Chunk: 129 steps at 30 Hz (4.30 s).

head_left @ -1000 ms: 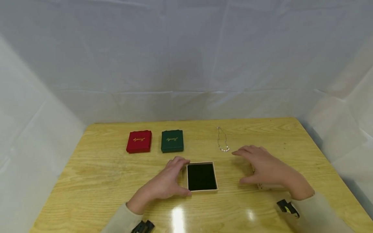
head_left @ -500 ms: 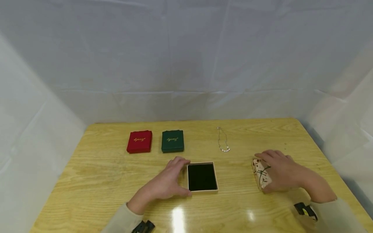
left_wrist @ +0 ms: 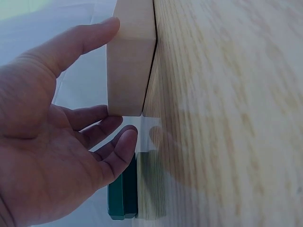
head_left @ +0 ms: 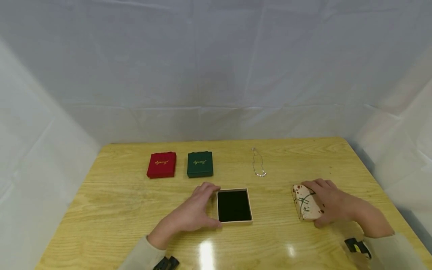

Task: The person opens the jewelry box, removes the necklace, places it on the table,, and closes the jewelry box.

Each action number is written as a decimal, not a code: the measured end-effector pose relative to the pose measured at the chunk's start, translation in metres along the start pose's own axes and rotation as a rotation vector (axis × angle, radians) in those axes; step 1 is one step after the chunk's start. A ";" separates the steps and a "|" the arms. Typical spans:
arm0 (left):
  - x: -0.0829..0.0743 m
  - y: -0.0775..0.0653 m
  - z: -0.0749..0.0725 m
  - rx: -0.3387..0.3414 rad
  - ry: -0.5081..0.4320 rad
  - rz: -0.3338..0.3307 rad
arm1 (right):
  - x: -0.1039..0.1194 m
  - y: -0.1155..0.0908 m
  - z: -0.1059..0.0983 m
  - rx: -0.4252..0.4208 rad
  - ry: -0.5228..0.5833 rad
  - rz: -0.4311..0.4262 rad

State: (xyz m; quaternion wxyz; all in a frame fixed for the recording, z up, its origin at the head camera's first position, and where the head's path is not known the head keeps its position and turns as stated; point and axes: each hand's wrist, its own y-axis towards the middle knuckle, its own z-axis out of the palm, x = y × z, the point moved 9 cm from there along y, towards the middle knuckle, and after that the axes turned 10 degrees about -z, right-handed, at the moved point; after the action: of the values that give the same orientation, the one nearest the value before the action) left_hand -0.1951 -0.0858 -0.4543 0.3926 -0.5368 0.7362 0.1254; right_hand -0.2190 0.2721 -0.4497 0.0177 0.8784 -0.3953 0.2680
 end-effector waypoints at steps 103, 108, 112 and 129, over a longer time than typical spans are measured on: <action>-0.002 0.001 0.007 0.042 -0.044 -0.048 | 0.160 0.139 0.041 -0.059 -0.156 -0.213; -0.004 0.000 0.008 0.049 -0.058 -0.033 | 0.160 0.139 0.042 -0.042 -0.140 -0.205; -0.006 -0.001 0.009 0.050 -0.045 -0.019 | 0.160 0.138 0.043 -0.030 -0.132 -0.207; -0.006 0.000 0.011 0.038 0.031 -0.005 | 0.159 0.138 0.049 -0.025 -0.142 -0.200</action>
State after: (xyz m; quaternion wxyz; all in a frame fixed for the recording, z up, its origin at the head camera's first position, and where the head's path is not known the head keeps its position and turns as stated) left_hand -0.1891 -0.0752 -0.4573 0.3919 -0.5329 0.7430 0.1020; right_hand -0.2077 0.0566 -0.4396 0.0271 0.9299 -0.3092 0.1972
